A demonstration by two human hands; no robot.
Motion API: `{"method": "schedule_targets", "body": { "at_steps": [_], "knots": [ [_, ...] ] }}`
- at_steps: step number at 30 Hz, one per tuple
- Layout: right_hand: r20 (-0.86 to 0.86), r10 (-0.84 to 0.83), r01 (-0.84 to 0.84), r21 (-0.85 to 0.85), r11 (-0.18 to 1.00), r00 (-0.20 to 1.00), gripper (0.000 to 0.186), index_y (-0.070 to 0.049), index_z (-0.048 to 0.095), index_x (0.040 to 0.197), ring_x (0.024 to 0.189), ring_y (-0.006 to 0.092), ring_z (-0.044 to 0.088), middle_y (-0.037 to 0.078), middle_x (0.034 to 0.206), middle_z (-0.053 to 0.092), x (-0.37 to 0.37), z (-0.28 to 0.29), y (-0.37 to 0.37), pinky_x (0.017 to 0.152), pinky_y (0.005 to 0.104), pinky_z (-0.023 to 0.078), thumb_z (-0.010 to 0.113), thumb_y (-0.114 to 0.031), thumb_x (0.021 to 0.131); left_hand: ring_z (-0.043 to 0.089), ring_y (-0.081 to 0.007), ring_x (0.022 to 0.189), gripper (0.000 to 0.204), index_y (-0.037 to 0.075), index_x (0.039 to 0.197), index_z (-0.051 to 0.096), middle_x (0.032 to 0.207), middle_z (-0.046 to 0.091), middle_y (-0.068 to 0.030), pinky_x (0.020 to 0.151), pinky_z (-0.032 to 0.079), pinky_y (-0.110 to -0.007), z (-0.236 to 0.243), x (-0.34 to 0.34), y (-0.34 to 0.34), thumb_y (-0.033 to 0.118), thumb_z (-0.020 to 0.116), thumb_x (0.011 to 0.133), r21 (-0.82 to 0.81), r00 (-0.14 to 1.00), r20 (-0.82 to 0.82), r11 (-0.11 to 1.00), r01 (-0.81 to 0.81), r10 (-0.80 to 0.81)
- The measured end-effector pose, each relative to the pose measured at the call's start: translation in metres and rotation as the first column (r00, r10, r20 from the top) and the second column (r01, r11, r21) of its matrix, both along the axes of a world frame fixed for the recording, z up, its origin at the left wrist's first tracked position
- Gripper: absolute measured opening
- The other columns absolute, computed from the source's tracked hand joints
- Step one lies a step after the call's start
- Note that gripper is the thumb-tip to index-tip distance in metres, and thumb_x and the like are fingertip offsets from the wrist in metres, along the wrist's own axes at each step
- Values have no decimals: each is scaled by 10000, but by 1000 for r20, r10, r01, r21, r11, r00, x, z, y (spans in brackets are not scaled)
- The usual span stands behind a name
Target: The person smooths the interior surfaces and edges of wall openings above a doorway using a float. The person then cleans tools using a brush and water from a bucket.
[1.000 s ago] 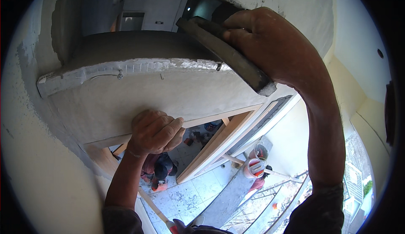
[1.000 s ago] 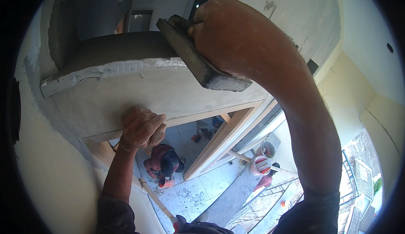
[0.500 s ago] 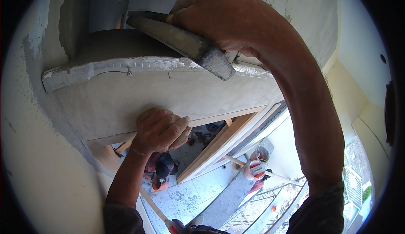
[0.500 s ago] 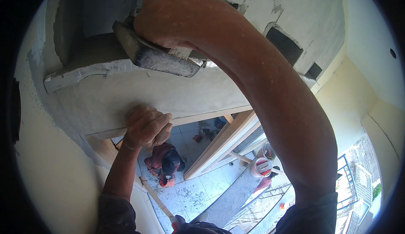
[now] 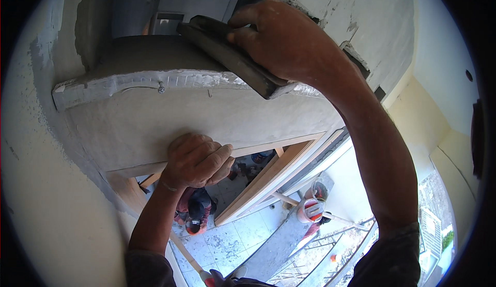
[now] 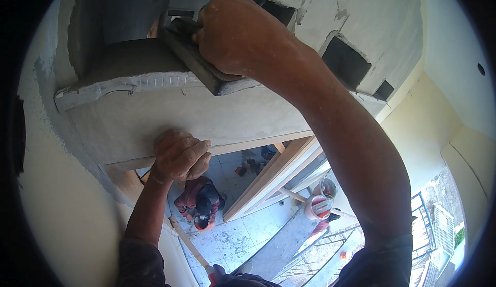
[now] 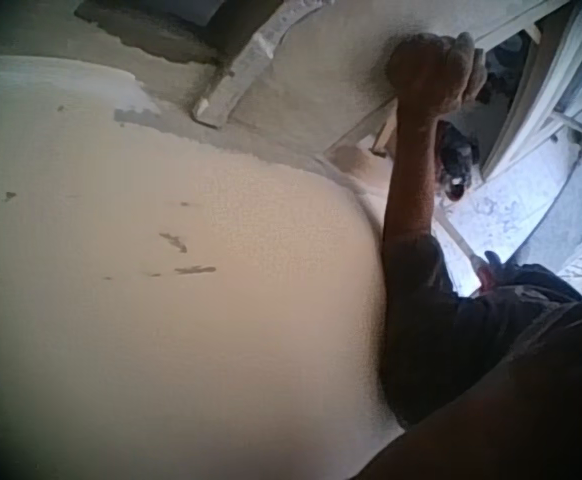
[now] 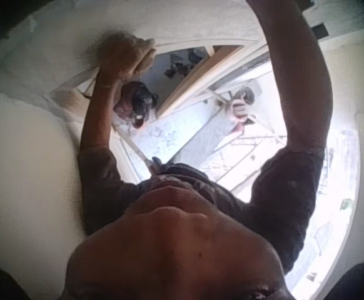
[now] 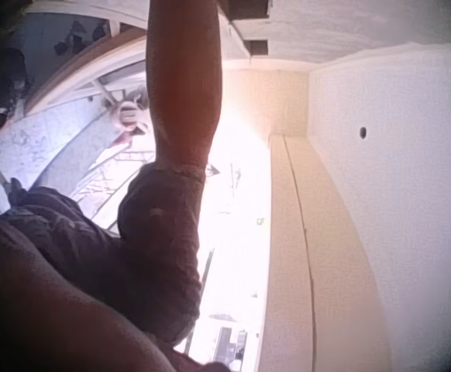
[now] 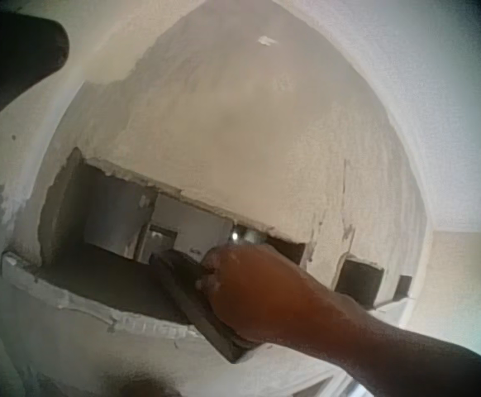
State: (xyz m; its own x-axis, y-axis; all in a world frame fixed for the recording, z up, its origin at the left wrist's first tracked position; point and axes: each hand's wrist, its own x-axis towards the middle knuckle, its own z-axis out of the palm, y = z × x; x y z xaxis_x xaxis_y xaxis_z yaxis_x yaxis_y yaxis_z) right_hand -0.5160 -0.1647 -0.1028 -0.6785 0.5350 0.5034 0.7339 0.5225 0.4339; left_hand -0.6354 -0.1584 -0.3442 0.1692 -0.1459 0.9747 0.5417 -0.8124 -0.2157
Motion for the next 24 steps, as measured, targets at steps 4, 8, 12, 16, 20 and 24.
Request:
{"method": "schedule_targets", "body": {
  "at_steps": [4,8,12,16,20,24],
  "knots": [
    [-48,55,-62,-166,984,997,325,13,699,1043,717,234,671,178,860,699,-12,3,-10,748,341,535,571,-260,923,589,-149,606,216,89,965,638,684,597,22,596,507,-292,1,0,-1,91,671,752,-5,1000,-5,1000,-4,4],
    [-271,251,-340,-364,867,929,300,15,698,1012,668,245,667,189,793,684,10,14,-54,700,357,538,556,-225,904,588,-148,602,228,91,963,639,683,601,24,594,508,-294,-2,0,3,88,678,738,-8,1000,-5,1000,-13,13],
    [-171,-94,49,-252,967,981,332,22,670,1103,669,183,665,165,843,698,42,27,-55,663,317,542,558,-236,926,587,-144,604,234,94,962,641,682,596,27,597,508,-298,0,5,3,89,678,731,5,1000,6,1000,11,-11],
    [-129,-230,218,-102,971,965,296,22,706,958,672,261,673,190,839,685,29,6,-21,669,346,542,527,-213,936,597,-111,605,158,109,889,641,624,570,38,604,518,-268,4,-1,-2,142,697,745,9,998,-3,998,-59,59],
    [59,-273,275,-29,961,960,308,20,712,882,750,294,680,195,842,677,16,7,4,722,374,544,515,-208,941,586,-140,602,220,94,957,639,685,593,30,594,501,-288,0,1,0,92,673,740,-3,1000,-5,1000,-14,14],
    [344,-301,270,136,953,889,288,4,716,872,844,291,680,175,864,681,-1,7,27,801,380,547,508,-182,943,600,-107,617,156,106,889,644,640,577,37,601,524,-265,4,-2,-1,156,703,754,13,999,4,998,-53,53]
  ]
}}
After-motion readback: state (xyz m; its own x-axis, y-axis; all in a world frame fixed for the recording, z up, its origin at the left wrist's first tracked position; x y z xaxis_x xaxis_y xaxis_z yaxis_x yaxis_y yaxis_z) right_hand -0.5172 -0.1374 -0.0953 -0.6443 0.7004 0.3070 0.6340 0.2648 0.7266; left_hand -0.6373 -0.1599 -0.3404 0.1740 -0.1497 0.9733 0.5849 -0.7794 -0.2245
